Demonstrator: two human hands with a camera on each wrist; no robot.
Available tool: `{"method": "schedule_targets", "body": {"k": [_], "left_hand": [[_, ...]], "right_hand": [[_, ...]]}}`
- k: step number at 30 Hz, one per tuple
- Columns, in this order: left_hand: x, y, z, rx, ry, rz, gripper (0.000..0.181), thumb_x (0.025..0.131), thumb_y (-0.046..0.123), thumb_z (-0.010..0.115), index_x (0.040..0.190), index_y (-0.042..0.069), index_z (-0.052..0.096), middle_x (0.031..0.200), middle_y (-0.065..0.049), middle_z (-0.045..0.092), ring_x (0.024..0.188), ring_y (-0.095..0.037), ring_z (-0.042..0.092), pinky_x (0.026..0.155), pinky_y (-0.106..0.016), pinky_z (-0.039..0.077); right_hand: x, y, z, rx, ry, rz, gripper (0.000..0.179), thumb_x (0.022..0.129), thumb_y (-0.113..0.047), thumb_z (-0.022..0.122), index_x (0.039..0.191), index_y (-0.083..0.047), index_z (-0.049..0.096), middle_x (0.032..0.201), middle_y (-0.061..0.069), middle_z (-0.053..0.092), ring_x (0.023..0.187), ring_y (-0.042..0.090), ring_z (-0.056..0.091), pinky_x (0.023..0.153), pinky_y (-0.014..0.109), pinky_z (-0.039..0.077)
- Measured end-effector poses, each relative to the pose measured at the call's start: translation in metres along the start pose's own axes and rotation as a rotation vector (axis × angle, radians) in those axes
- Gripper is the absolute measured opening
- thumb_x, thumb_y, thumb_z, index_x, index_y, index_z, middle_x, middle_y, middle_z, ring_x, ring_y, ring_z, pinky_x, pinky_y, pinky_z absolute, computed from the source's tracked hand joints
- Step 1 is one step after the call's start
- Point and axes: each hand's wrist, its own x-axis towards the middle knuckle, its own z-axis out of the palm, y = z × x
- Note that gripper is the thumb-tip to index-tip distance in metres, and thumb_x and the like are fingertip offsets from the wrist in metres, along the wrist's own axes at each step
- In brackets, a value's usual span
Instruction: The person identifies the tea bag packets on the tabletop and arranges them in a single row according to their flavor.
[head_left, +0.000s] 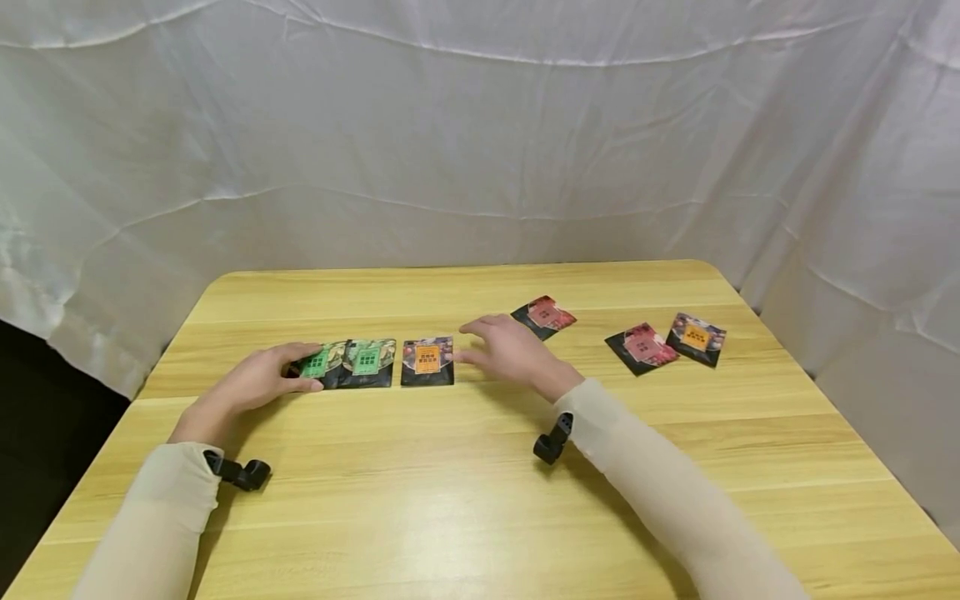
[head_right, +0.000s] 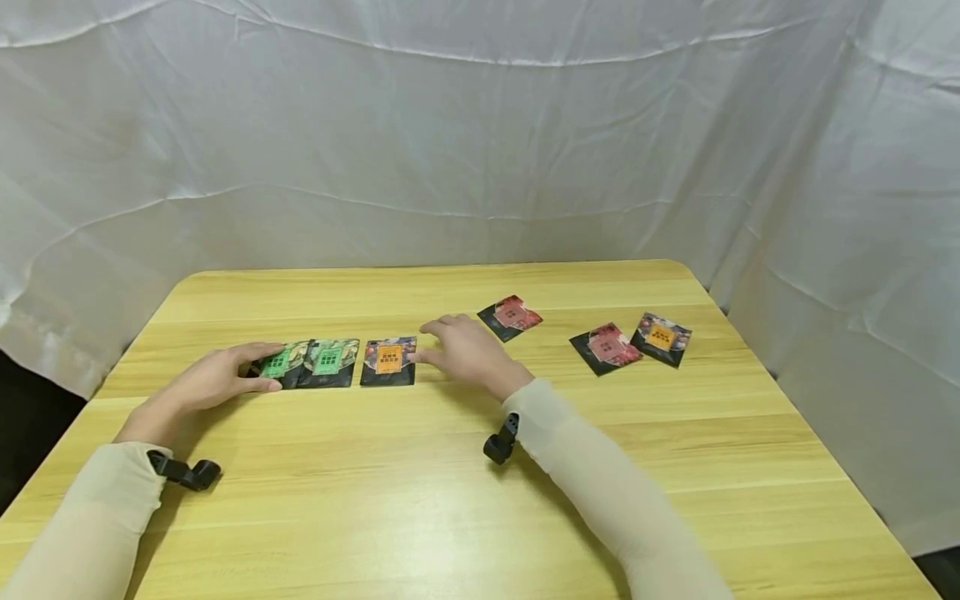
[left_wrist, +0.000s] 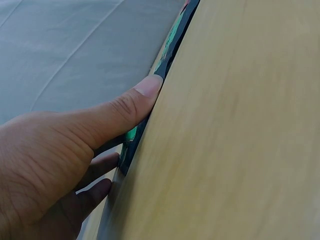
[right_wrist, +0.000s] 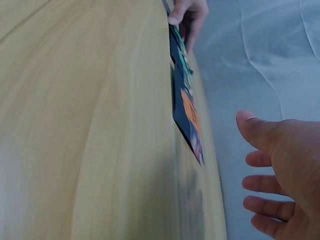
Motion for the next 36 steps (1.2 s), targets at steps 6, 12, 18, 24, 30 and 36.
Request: {"method": "schedule_targets", "body": {"k": [6,12,18,24,30,36], "left_hand": [[0.0,-0.001,0.0,0.006,-0.002,-0.001,0.079,0.089,0.052,0.066,0.148,0.005,0.043,0.147,-0.027,0.041,0.134,-0.05,0.034,0.105,-0.065,0.029],[0.0,0.0,0.0,0.005,-0.004,-0.007,0.079,0.089,0.052,0.067,0.148,0.005,0.043,0.147,-0.026,0.041,0.134,-0.05,0.034,0.105,-0.065,0.029],[0.0,0.0,0.0,0.002,-0.007,-0.013,0.079,0.089,0.052,0.066,0.149,0.006,0.042,0.148,-0.026,0.039,0.134,-0.05,0.033,0.105,-0.066,0.028],[0.0,0.0,0.0,-0.001,-0.009,-0.017,0.08,0.089,0.054,0.065,0.149,0.007,0.041,0.148,-0.026,0.039,0.135,-0.05,0.033,0.105,-0.066,0.028],[0.001,0.002,-0.001,-0.015,-0.016,-0.024,0.081,0.089,0.055,0.064,0.15,0.007,0.041,0.149,-0.026,0.038,0.135,-0.05,0.032,0.105,-0.066,0.028],[-0.001,0.001,0.0,-0.019,-0.015,-0.028,0.08,0.089,0.055,0.064,0.15,0.008,0.04,0.15,-0.025,0.037,0.135,-0.05,0.032,0.105,-0.066,0.028]], "right_hand": [[-0.02,0.023,-0.013,-0.004,0.01,-0.054,0.052,0.098,-0.046,0.057,0.136,-0.012,0.058,0.136,0.008,0.057,0.128,0.03,0.049,0.108,0.048,0.037],[-0.042,0.054,-0.022,-0.038,0.093,-0.091,0.05,0.096,-0.045,0.06,0.131,-0.01,0.062,0.131,0.009,0.06,0.126,0.03,0.051,0.108,0.048,0.038],[-0.066,0.087,-0.033,-0.018,0.113,-0.046,0.053,0.097,-0.048,0.058,0.137,-0.013,0.059,0.137,0.011,0.056,0.131,0.036,0.045,0.109,0.053,0.034],[-0.091,0.12,-0.04,-0.025,0.115,0.004,0.058,0.096,-0.052,0.055,0.139,-0.013,0.056,0.138,0.015,0.054,0.129,0.038,0.045,0.106,0.058,0.034],[-0.114,0.152,-0.045,-0.015,0.145,0.081,0.061,0.096,-0.051,0.057,0.142,-0.012,0.051,0.138,0.016,0.052,0.12,0.038,0.05,0.099,0.059,0.039],[-0.127,0.183,-0.051,0.036,0.185,0.153,0.064,0.096,-0.047,0.059,0.146,-0.009,0.046,0.14,0.02,0.048,0.12,0.039,0.048,0.098,0.06,0.038]]}}
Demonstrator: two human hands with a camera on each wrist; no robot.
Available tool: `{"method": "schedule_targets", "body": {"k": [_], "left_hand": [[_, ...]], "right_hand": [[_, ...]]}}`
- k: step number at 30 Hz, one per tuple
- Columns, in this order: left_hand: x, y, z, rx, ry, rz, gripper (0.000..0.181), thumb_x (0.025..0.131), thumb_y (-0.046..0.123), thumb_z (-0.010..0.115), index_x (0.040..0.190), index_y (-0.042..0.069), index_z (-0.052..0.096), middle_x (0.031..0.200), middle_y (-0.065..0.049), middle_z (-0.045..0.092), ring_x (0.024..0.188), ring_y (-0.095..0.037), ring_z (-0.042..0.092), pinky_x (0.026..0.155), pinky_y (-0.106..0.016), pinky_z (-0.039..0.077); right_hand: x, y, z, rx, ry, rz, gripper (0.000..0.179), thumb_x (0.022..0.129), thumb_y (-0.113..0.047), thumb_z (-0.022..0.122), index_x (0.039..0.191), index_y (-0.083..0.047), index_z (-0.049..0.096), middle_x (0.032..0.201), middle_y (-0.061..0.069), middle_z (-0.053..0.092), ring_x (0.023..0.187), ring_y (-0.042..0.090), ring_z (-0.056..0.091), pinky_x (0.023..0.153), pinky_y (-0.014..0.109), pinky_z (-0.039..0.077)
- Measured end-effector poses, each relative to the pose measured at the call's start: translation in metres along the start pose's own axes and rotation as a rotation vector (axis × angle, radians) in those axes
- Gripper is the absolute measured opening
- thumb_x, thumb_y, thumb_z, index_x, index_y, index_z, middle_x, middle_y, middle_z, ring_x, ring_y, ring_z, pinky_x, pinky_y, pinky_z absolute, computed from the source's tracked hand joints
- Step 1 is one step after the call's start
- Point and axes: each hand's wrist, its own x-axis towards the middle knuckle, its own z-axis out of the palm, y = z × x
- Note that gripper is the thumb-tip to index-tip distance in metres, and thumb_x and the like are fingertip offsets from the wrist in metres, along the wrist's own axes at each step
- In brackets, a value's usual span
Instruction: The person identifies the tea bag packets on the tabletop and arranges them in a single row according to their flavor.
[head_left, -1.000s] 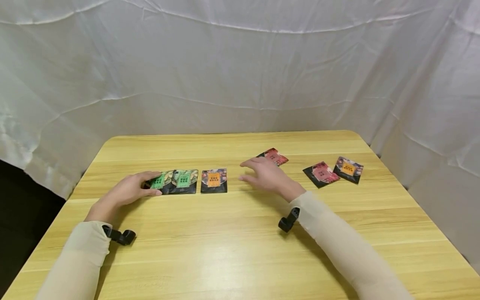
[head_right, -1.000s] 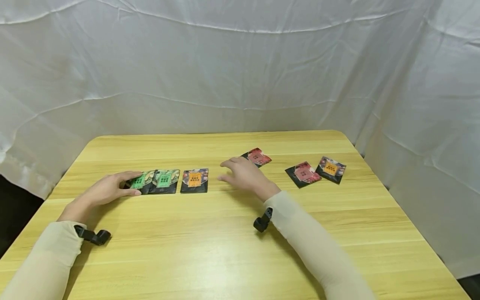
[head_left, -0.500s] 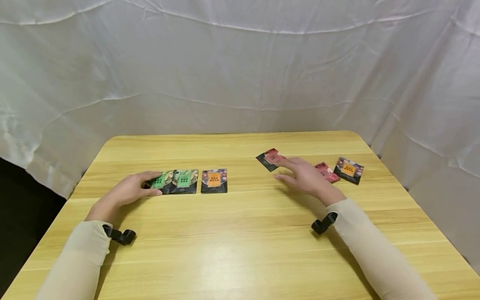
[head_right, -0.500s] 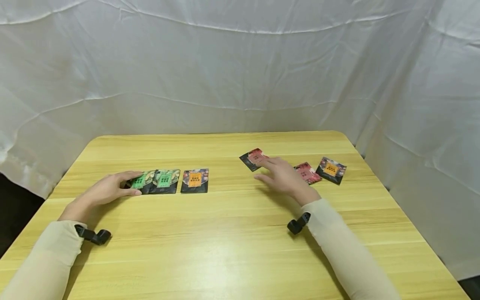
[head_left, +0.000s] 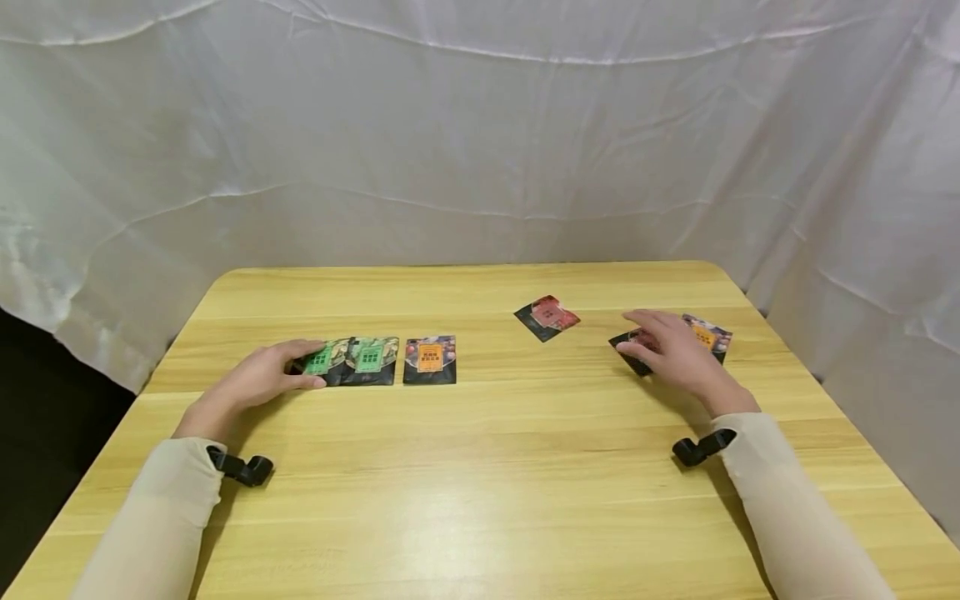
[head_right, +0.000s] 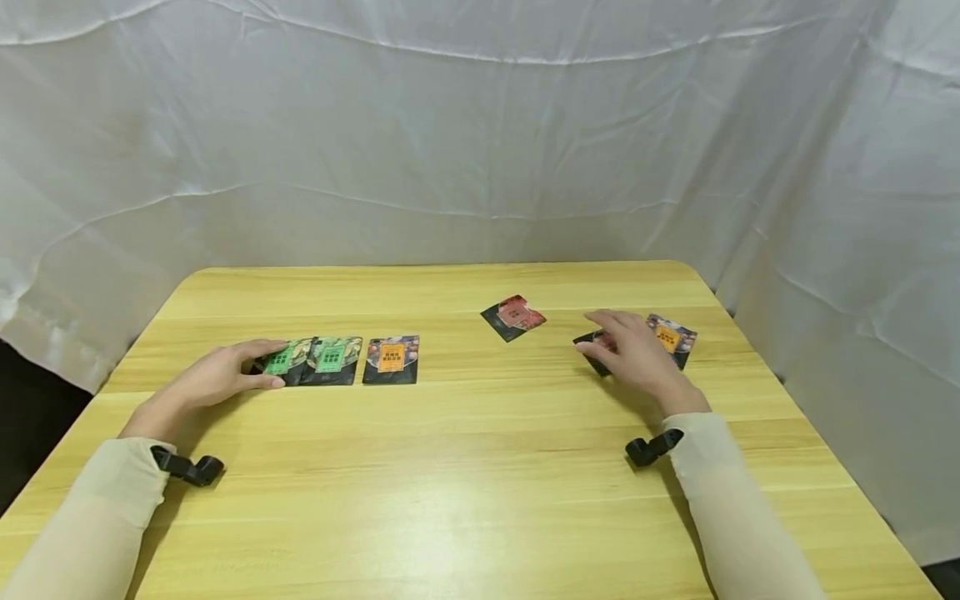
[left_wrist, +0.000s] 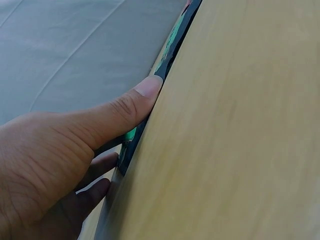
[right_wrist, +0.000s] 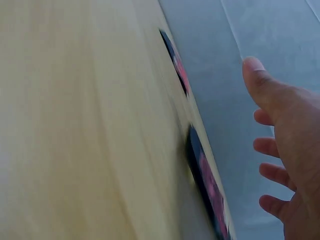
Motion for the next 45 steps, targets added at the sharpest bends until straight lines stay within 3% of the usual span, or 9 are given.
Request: {"method": "schedule_targets", "body": {"k": [5,15,20,30,45], "left_hand": [[-0.001,-0.002,0.001,-0.001,0.003,0.003,0.081,0.089,0.055,0.064,0.15,0.008,0.04,0.15,-0.025,0.038,0.135,-0.05,0.031,0.106,-0.066,0.028],[-0.001,-0.002,0.003,-0.003,0.011,0.014,0.08,0.089,0.054,0.065,0.15,0.008,0.041,0.149,-0.026,0.038,0.135,-0.05,0.032,0.106,-0.066,0.028],[-0.001,-0.003,0.003,-0.002,0.013,0.011,0.08,0.089,0.055,0.065,0.15,0.008,0.041,0.149,-0.026,0.038,0.135,-0.05,0.032,0.105,-0.066,0.028],[-0.002,-0.002,0.004,-0.011,0.005,0.004,0.08,0.089,0.055,0.064,0.15,0.009,0.041,0.15,-0.025,0.037,0.135,-0.05,0.032,0.105,-0.066,0.028],[0.002,-0.004,0.003,-0.004,0.016,0.009,0.079,0.089,0.054,0.064,0.15,0.009,0.041,0.15,-0.025,0.038,0.135,-0.049,0.032,0.106,-0.065,0.028]], "right_hand": [[-0.005,0.025,-0.008,-0.022,-0.021,0.056,0.066,0.097,-0.045,0.058,0.15,-0.01,0.04,0.152,0.022,0.033,0.138,0.046,0.026,0.106,0.067,0.025],[-0.018,0.057,-0.02,-0.009,-0.043,0.134,0.068,0.102,-0.046,0.048,0.154,-0.007,0.03,0.155,0.028,0.022,0.14,0.051,0.017,0.107,0.07,0.017],[-0.021,0.069,-0.023,-0.031,-0.039,0.165,0.069,0.101,-0.048,0.049,0.151,-0.003,0.036,0.153,0.031,0.024,0.138,0.053,0.02,0.107,0.069,0.018],[-0.029,0.087,-0.02,-0.054,-0.017,0.111,0.056,0.104,-0.036,0.048,0.146,0.0,0.044,0.145,0.03,0.04,0.13,0.055,0.034,0.101,0.071,0.027],[-0.032,0.098,-0.02,-0.074,-0.044,0.218,0.058,0.104,-0.043,0.045,0.146,-0.004,0.046,0.146,0.032,0.037,0.129,0.057,0.033,0.101,0.071,0.026]]}}
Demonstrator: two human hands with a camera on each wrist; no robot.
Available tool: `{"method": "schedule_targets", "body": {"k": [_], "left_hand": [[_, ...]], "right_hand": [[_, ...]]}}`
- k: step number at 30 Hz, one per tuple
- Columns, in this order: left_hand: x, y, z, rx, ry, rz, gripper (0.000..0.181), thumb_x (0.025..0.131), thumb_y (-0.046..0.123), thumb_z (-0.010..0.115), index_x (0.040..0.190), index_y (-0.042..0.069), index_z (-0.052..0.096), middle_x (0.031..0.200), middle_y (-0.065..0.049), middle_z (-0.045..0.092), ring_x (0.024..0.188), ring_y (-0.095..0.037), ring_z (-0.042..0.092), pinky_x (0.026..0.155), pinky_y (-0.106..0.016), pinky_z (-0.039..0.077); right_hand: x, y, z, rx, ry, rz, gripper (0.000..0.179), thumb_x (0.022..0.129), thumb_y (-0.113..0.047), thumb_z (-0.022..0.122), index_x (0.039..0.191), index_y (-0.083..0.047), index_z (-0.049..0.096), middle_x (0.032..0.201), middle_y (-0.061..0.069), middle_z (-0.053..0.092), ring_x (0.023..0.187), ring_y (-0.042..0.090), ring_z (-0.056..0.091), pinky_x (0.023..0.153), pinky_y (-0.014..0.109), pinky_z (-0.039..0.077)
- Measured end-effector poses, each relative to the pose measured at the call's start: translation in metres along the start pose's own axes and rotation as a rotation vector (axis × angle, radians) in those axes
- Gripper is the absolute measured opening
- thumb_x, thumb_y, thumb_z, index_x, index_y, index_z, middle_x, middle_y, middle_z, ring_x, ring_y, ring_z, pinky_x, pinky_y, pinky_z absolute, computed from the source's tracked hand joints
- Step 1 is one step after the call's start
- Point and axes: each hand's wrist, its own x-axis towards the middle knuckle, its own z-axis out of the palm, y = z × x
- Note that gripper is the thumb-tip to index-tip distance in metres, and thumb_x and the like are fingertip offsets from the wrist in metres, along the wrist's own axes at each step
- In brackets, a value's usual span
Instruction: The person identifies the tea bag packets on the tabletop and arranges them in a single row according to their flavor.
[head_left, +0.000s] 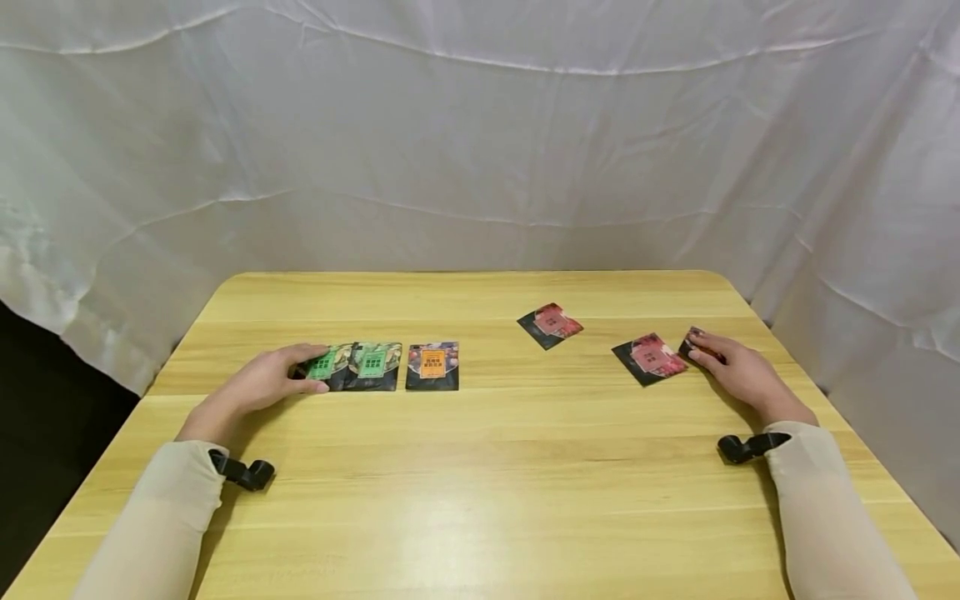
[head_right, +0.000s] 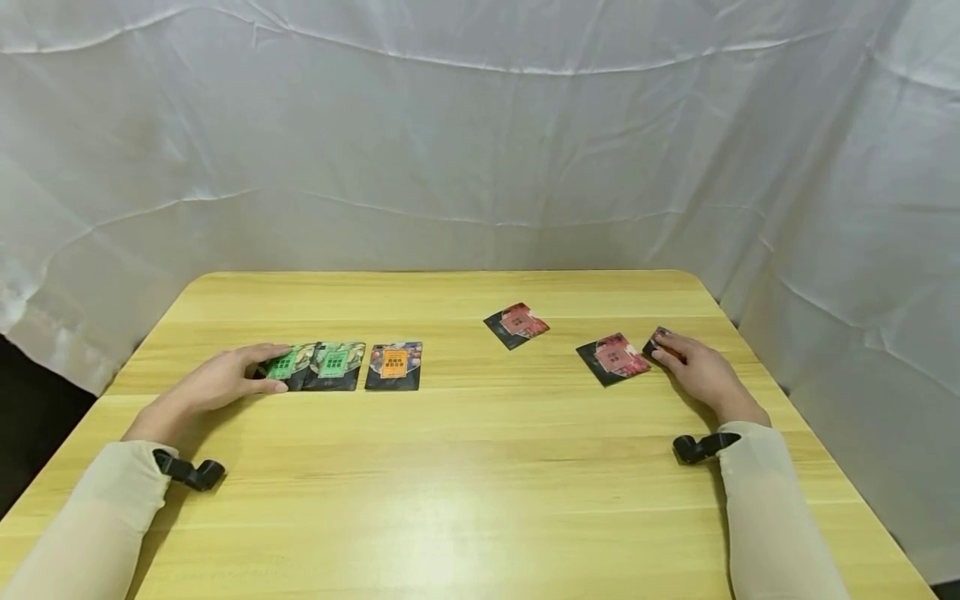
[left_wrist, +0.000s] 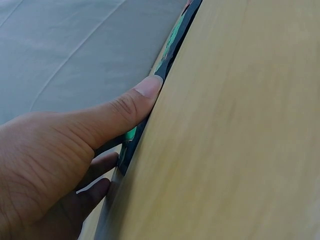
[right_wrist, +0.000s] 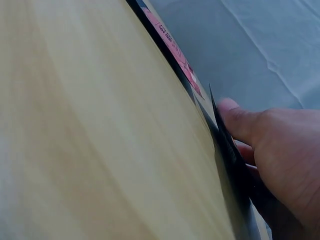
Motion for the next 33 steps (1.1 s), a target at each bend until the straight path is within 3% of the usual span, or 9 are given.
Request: {"method": "schedule_targets", "body": {"k": [8,18,24,33], "left_hand": [[-0.001,0.001,0.0,-0.01,-0.002,-0.012,0.08,0.089,0.055,0.064,0.15,0.009,0.041,0.15,-0.025,0.037,0.136,-0.049,0.031,0.106,-0.066,0.028],[-0.002,0.002,0.0,-0.017,-0.001,-0.01,0.079,0.09,0.054,0.064,0.15,0.009,0.04,0.15,-0.025,0.037,0.136,-0.05,0.031,0.106,-0.066,0.027],[-0.001,0.002,0.0,-0.011,-0.002,-0.01,0.08,0.09,0.055,0.064,0.15,0.009,0.04,0.15,-0.025,0.037,0.136,-0.05,0.031,0.106,-0.066,0.027],[-0.001,0.003,0.0,-0.012,-0.009,-0.009,0.08,0.09,0.055,0.064,0.151,0.009,0.04,0.15,-0.025,0.036,0.135,-0.05,0.031,0.105,-0.067,0.027]], "right_hand": [[-0.001,0.003,0.0,0.028,-0.051,0.05,0.065,0.101,-0.049,0.047,0.148,-0.005,0.042,0.149,0.031,0.032,0.13,0.058,0.029,0.101,0.072,0.025],[-0.005,0.006,-0.001,0.062,-0.041,0.047,0.063,0.1,-0.045,0.053,0.145,-0.002,0.046,0.143,0.038,0.036,0.128,0.059,0.033,0.099,0.071,0.028],[-0.014,0.004,-0.004,0.081,-0.064,0.069,0.066,0.099,-0.048,0.053,0.146,-0.003,0.045,0.143,0.038,0.036,0.128,0.059,0.033,0.099,0.071,0.028],[-0.031,-0.004,-0.007,0.058,-0.09,0.04,0.066,0.097,-0.049,0.056,0.144,-0.004,0.048,0.143,0.035,0.038,0.128,0.058,0.034,0.099,0.071,0.029]]}}
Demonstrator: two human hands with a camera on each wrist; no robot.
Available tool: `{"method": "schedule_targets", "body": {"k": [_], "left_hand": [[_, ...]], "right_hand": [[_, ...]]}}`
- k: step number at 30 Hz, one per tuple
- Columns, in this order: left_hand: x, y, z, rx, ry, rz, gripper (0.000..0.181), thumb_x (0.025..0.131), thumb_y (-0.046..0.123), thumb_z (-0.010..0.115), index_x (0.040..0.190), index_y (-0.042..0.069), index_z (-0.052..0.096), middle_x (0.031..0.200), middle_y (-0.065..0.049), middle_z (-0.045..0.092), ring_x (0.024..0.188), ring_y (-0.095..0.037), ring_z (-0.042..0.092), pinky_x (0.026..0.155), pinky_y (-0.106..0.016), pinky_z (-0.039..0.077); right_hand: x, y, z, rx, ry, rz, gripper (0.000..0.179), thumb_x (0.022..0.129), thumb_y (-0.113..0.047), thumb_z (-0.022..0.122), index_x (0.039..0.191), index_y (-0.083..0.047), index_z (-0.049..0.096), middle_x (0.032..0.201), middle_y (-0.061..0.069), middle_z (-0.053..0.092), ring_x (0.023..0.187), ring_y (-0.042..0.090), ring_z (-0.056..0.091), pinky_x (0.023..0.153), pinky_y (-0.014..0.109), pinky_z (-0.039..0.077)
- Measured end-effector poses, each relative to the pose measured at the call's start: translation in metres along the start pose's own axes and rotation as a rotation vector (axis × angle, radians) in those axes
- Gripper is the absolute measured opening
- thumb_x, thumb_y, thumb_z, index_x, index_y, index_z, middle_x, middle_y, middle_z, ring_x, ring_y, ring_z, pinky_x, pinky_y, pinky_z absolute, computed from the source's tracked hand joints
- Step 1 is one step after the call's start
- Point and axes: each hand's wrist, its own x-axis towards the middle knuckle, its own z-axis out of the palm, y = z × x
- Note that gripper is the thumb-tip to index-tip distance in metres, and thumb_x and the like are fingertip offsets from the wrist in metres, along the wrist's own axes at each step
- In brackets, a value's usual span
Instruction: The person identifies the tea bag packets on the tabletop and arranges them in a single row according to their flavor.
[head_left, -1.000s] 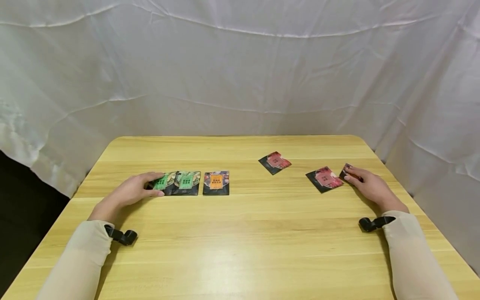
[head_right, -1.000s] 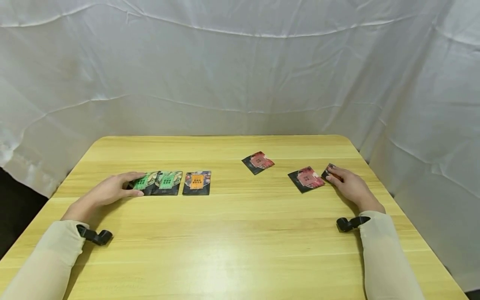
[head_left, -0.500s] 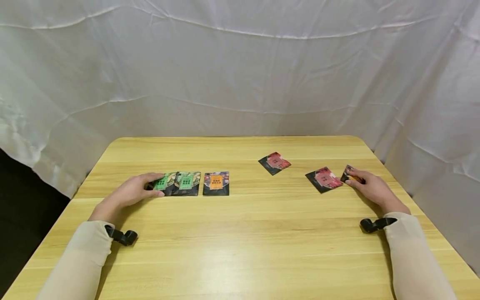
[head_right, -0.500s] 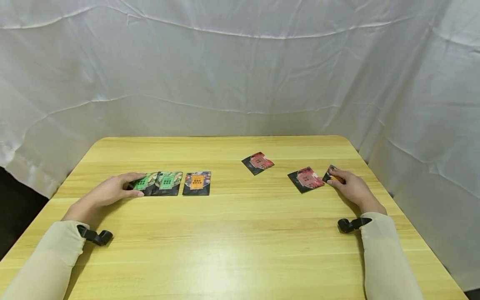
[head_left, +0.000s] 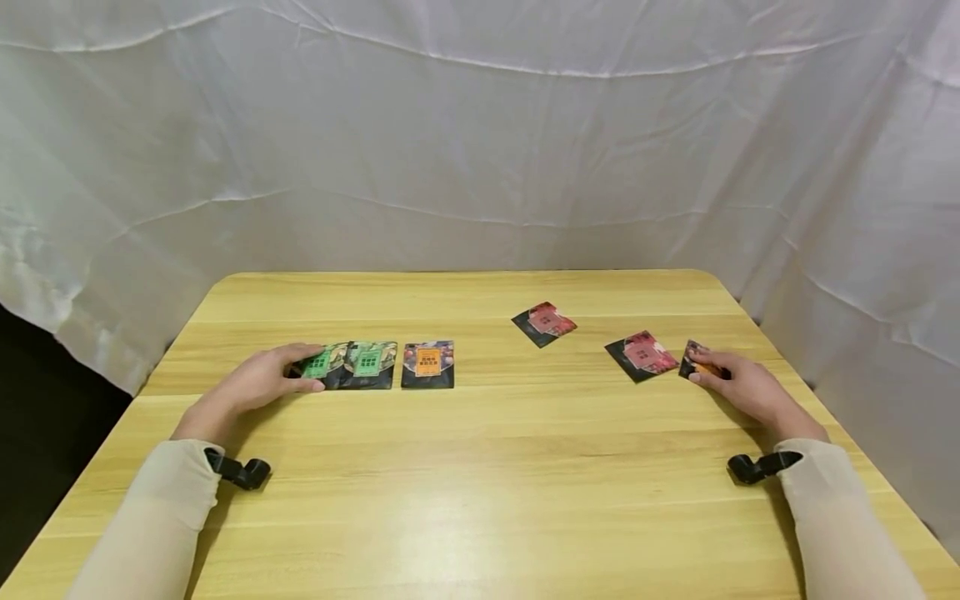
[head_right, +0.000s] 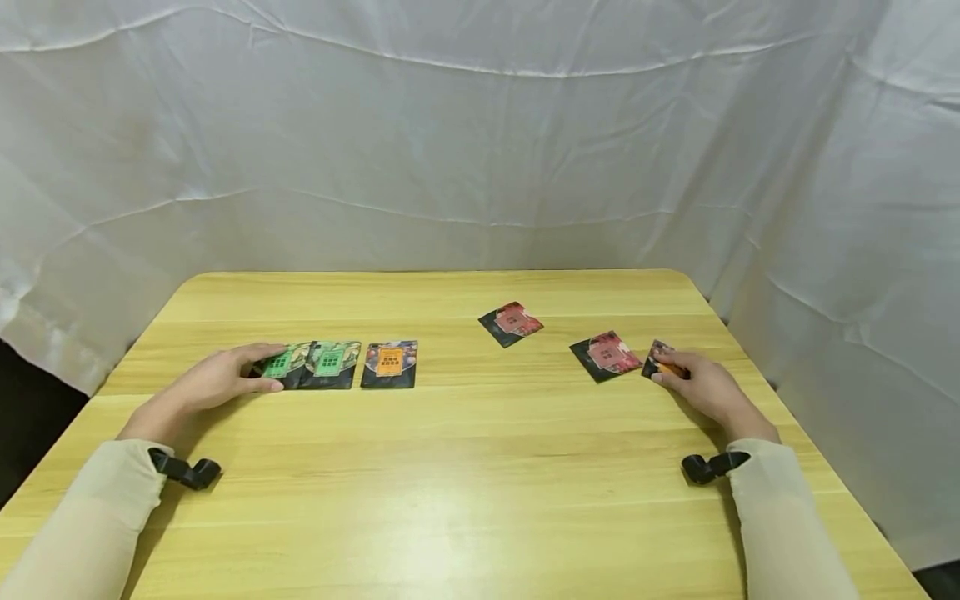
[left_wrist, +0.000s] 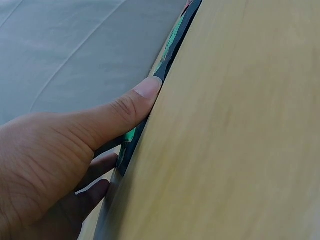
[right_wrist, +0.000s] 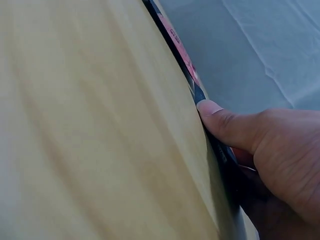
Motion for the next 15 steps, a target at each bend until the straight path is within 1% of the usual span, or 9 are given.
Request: {"method": "schedule_targets", "body": {"k": [2,5,8,15], "left_hand": [[0.0,0.0,0.0,-0.003,-0.002,0.001,0.08,0.09,0.055,0.063,0.151,0.009,0.04,0.15,-0.025,0.036,0.136,-0.05,0.03,0.105,-0.067,0.027],[-0.001,0.0,0.0,-0.008,-0.003,0.0,0.08,0.09,0.056,0.063,0.151,0.01,0.04,0.151,-0.025,0.036,0.136,-0.05,0.031,0.105,-0.067,0.028],[-0.001,0.0,0.0,-0.006,-0.002,0.0,0.08,0.089,0.056,0.063,0.151,0.01,0.04,0.15,-0.025,0.037,0.136,-0.05,0.031,0.105,-0.066,0.028],[-0.001,0.001,0.0,-0.006,0.0,0.001,0.08,0.09,0.056,0.063,0.151,0.009,0.04,0.15,-0.025,0.037,0.135,-0.05,0.031,0.105,-0.066,0.028]], "right_hand": [[-0.003,-0.002,0.0,-0.015,-0.009,0.003,0.066,0.097,-0.05,0.057,0.143,-0.004,0.049,0.141,0.037,0.039,0.126,0.059,0.036,0.097,0.071,0.03],[-0.007,-0.005,0.0,-0.028,-0.024,-0.003,0.066,0.095,-0.051,0.058,0.143,-0.005,0.051,0.141,0.037,0.04,0.125,0.059,0.037,0.097,0.071,0.031],[-0.012,-0.009,0.0,-0.045,-0.032,-0.019,0.067,0.095,-0.052,0.058,0.142,-0.004,0.051,0.139,0.037,0.042,0.123,0.06,0.039,0.096,0.071,0.033],[-0.025,-0.022,0.001,-0.067,-0.016,-0.071,0.063,0.094,-0.049,0.062,0.137,-0.002,0.057,0.135,0.033,0.049,0.119,0.058,0.045,0.093,0.07,0.037]]}}
